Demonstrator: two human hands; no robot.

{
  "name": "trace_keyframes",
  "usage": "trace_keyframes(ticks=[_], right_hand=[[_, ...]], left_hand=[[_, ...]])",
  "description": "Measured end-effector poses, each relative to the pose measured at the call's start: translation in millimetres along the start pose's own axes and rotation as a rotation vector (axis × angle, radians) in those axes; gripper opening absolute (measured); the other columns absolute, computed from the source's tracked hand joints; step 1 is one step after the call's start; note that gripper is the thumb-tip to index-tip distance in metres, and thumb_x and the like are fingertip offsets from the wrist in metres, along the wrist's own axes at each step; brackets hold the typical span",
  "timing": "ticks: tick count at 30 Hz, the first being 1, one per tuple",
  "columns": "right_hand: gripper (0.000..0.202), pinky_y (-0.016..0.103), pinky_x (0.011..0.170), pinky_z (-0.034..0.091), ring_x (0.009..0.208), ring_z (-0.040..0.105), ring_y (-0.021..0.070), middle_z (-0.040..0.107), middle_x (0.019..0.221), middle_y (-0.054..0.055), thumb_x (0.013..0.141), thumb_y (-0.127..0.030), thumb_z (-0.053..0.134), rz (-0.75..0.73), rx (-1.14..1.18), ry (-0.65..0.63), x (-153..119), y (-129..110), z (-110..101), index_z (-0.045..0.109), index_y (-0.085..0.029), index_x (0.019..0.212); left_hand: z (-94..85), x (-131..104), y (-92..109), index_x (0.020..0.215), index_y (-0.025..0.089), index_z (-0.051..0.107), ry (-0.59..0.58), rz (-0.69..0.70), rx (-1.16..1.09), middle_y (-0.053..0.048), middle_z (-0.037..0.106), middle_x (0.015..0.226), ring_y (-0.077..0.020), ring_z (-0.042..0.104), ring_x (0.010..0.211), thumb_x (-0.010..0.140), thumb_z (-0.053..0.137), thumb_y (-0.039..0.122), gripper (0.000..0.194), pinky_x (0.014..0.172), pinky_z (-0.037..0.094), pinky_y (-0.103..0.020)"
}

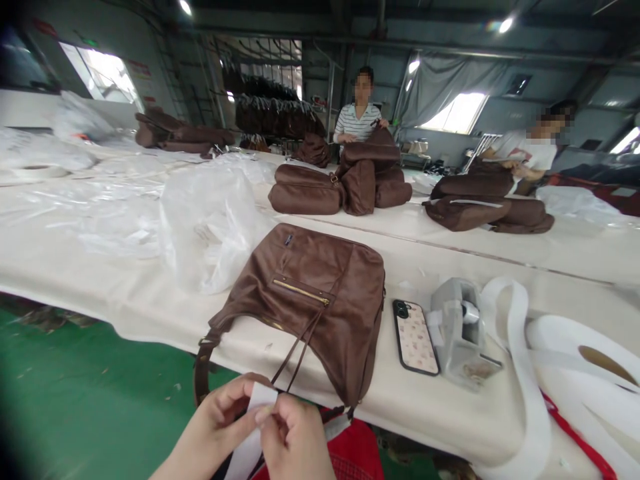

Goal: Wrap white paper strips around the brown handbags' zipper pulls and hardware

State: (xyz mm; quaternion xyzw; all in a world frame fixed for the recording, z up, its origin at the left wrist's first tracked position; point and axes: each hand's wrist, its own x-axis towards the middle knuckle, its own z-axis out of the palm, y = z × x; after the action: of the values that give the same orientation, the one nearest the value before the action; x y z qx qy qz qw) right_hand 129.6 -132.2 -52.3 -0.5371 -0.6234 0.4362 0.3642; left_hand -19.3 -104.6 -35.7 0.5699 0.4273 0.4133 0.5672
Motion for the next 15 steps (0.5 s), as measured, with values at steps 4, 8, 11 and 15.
trace_keyframes(ticks=[4,8,11,15], right_hand=[[0.023,0.021,0.052,0.039,0.053,0.05,0.0119,0.06,0.06,-0.001,0.088,-0.034,0.052,-0.079,-0.08,0.066,-1.7,-0.9,-0.8,0.068,-0.019,0.082],[0.016,0.023,0.065,0.048,0.072,0.062,0.0153,0.069,0.083,0.002,0.088,-0.024,0.051,-0.207,-0.229,0.121,-12.2,1.8,-11.1,0.064,-0.022,0.097],[0.019,0.032,0.081,0.05,0.088,0.064,0.0207,0.069,0.094,0.005,0.087,-0.017,0.051,-0.254,-0.499,0.051,-26.1,11.1,-18.7,0.063,-0.022,0.101],[0.014,0.048,0.1,0.04,0.091,0.065,0.0269,0.072,0.088,0.009,0.083,-0.014,0.058,-0.18,-0.767,-0.03,-46.3,25.8,-15.2,0.068,-0.016,0.093]], left_hand=[[-2.1,1.4,-5.8,0.068,0.015,0.063,0.057,0.011,-0.02,-0.003,0.062,0.075,-0.0156,0.059,0.072,0.075,0.073,0.038,0.026,0.069,0.048,-0.024],[-4.0,1.8,0.2,0.071,0.016,0.066,-0.017,0.044,0.096,-0.004,0.065,0.076,-0.0158,0.06,0.072,0.084,0.062,0.039,0.027,0.069,0.048,-0.024],[0.8,2.4,5.0,0.073,0.016,0.065,-0.132,0.043,0.267,-0.003,0.064,0.074,-0.0145,0.057,0.07,0.089,0.055,0.038,0.029,0.069,0.045,-0.023],[19.0,7.6,-2.3,0.072,0.017,0.063,-0.363,0.018,0.503,-0.004,0.065,0.079,-0.0157,0.058,0.075,0.09,0.049,0.032,0.028,0.074,0.043,-0.024]])
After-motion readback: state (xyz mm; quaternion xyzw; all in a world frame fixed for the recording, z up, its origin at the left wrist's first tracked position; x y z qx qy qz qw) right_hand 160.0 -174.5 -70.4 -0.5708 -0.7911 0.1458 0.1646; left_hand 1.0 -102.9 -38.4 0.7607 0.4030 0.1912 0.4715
